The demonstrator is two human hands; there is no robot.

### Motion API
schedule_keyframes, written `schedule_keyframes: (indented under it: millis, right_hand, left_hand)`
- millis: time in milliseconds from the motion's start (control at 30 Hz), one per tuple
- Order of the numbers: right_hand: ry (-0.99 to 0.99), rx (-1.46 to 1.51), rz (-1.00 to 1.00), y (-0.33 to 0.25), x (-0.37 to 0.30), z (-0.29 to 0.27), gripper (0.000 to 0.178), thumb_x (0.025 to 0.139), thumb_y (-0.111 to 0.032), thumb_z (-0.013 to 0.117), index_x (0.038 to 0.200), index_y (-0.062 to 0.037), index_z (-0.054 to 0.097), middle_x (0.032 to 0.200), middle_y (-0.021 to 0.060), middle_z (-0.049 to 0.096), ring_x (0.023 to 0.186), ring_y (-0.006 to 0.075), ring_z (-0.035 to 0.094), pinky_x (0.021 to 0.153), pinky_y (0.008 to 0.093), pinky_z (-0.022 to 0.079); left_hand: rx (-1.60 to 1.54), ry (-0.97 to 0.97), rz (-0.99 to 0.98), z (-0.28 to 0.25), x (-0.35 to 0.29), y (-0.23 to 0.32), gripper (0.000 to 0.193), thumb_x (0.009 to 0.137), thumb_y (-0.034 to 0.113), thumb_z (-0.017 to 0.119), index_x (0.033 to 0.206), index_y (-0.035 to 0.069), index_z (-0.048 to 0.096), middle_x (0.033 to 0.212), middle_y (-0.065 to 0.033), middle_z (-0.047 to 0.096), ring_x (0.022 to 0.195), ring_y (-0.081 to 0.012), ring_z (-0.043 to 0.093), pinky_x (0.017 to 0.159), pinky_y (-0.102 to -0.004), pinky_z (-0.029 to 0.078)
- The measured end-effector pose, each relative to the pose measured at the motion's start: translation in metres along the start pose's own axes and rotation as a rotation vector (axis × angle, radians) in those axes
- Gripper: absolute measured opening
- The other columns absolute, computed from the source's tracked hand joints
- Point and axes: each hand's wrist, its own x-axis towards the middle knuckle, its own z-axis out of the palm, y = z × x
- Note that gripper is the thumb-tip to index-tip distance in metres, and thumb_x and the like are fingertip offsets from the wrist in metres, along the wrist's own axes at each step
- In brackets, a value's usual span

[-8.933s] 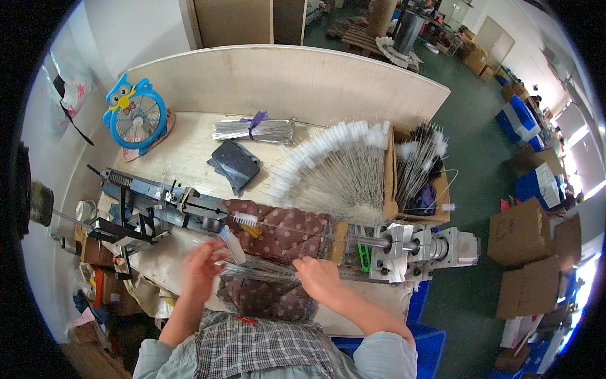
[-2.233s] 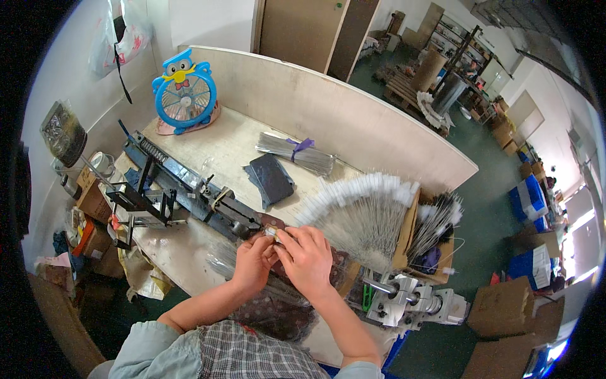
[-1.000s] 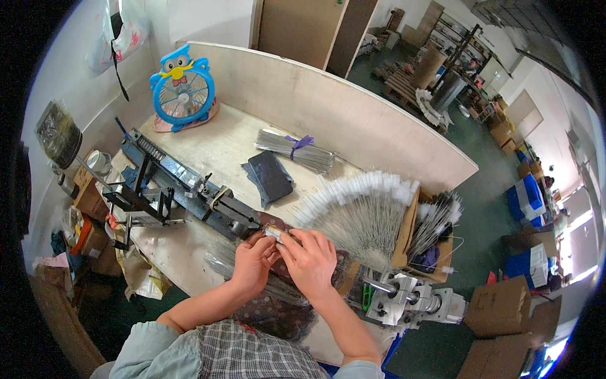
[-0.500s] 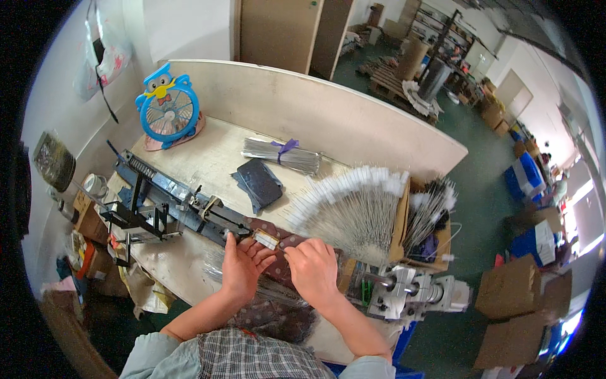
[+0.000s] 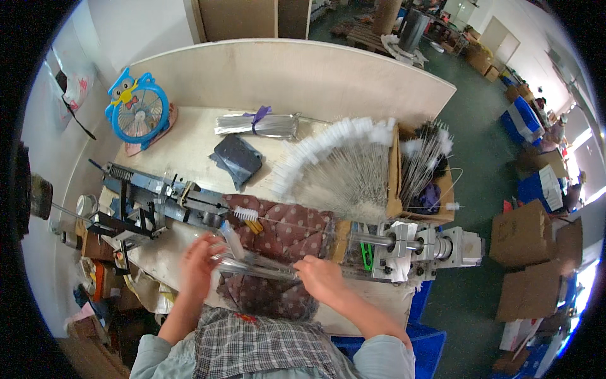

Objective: Assembling small brushes into plastic tubes using a manual assembly machine fixture.

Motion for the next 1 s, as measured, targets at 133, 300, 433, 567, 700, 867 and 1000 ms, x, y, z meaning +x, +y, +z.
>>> schedule_keyframes:
  millis: [133,300,433,567,700,867,1000]
  right_hand:
    - [-0.009,-0.043,0.046,-0.009,-0.001,-0.016,0.012,0.082,-0.018,0.061,0.089,-0.0109,0.066,0.084,0.0054,0.062,0.075,0.0262,0.064,0.062,0.0392,0.052]
    - [-0.029,-0.022,0.055,-0.005,0.002,-0.019,0.012,0.082,-0.018,0.06,0.089,-0.0101,0.066,0.083,0.0066,0.063,0.078,0.0278,0.064,0.066,0.0403,0.051]
    - [-0.055,-0.021,0.184,-0.005,-0.005,-0.026,0.017,0.084,-0.018,0.059,0.097,-0.0081,0.064,0.083,0.0095,0.063,0.083,0.0311,0.062,0.071,0.0418,0.05]
    - [-0.06,0.048,0.186,-0.001,-0.017,-0.023,0.019,0.085,-0.017,0.057,0.101,-0.0067,0.062,0.088,0.0121,0.061,0.085,0.0326,0.061,0.073,0.043,0.049]
    - [-0.129,0.034,0.197,0.004,-0.031,-0.019,0.016,0.088,-0.013,0.052,0.1,-0.0048,0.059,0.096,0.0145,0.058,0.089,0.035,0.06,0.074,0.0448,0.048]
    - [-0.193,0.056,0.286,0.017,-0.037,-0.011,0.021,0.089,-0.01,0.05,0.108,-0.005,0.057,0.097,0.0171,0.058,0.09,0.0378,0.058,0.077,0.0461,0.046]
    - [-0.15,0.055,0.255,0.019,-0.043,-0.016,0.021,0.087,-0.009,0.05,0.106,-0.0026,0.057,0.093,0.0186,0.06,0.091,0.0379,0.058,0.078,0.0452,0.046]
  left_hand:
    - [-0.55,0.459,0.135,-0.171,0.018,-0.018,0.034,0.088,0.033,0.06,0.113,0.011,0.057,0.102,-0.0054,0.062,0.084,-0.0141,0.059,0.068,-0.0277,0.048]
    - [-0.276,1.042,0.379,-0.318,0.008,0.016,0.036,0.08,0.048,0.068,0.076,0.013,0.061,0.062,0.0021,0.054,0.055,-0.0083,0.049,0.052,-0.0214,0.039]
    - [-0.363,1.063,0.319,-0.302,0.011,0.023,0.036,0.079,0.048,0.068,0.078,0.013,0.061,0.065,0.0023,0.057,0.064,-0.0081,0.053,0.058,-0.0233,0.04]
    - [-0.502,0.861,0.344,-0.268,0.017,-0.019,0.032,0.084,0.038,0.066,0.09,0.008,0.059,0.08,-0.0033,0.062,0.075,-0.0145,0.06,0.063,-0.0271,0.049]
    - [-0.681,0.469,0.047,-0.177,0.019,-0.032,0.028,0.09,0.027,0.056,0.108,0.006,0.054,0.104,-0.0106,0.061,0.1,-0.0215,0.059,0.088,-0.0357,0.05]
    - [0.029,-0.174,-0.112,-0.001,0.035,-0.037,0.049,0.083,0.02,0.061,0.125,0.002,0.043,0.114,-0.0113,0.056,0.103,-0.0194,0.054,0.09,-0.0319,0.042]
    - [-0.035,-0.023,-0.117,0.078,0.006,-0.007,0.028,0.084,0.016,0.063,0.106,0.006,0.048,0.093,-0.0049,0.056,0.083,-0.0179,0.056,0.073,-0.0307,0.045]
